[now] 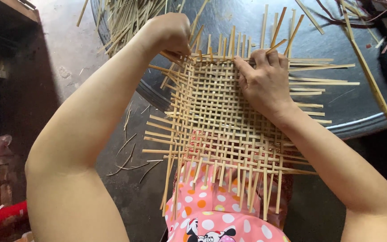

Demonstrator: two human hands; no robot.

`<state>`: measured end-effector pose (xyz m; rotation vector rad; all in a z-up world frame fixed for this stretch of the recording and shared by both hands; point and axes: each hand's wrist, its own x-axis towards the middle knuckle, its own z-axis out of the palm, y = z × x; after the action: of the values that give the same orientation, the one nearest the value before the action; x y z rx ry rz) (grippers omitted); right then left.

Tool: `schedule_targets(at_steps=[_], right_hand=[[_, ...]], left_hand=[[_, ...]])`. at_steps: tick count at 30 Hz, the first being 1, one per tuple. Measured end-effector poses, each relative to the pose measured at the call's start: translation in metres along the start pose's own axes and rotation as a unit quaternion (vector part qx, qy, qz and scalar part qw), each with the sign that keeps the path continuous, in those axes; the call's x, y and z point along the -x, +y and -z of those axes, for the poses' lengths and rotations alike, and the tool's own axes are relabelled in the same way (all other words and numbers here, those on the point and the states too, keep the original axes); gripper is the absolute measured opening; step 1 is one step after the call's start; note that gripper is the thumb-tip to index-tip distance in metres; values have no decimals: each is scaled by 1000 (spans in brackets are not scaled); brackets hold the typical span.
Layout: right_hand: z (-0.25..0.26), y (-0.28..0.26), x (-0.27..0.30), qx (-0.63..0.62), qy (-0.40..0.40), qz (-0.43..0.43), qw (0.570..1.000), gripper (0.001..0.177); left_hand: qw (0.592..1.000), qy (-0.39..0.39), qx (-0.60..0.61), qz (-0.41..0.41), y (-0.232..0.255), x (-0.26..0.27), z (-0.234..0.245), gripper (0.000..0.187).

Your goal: Weaving thin wooden strips together on a table to form a rectangular mat.

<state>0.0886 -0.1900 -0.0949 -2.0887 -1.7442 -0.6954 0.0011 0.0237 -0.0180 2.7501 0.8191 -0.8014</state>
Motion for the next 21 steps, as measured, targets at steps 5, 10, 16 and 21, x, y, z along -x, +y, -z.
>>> schedule_targets(at_steps=[5,10,16,21], right_hand=[[1,-1,-1,5,9,6,1000,27],[4,-2,-2,-1,-6,0,1000,27],[4,-2,-3,11,3,4,1000,25],[4,-2,-4,21,15,4,1000,26]], left_hand=[[980,186,-49,45,-6,5,-1,32],[970,218,43,-102,9,55,11,19],[973,161,-100,-133,5,32,-10,28],[975,136,-114,-133,11,22,-15,27]])
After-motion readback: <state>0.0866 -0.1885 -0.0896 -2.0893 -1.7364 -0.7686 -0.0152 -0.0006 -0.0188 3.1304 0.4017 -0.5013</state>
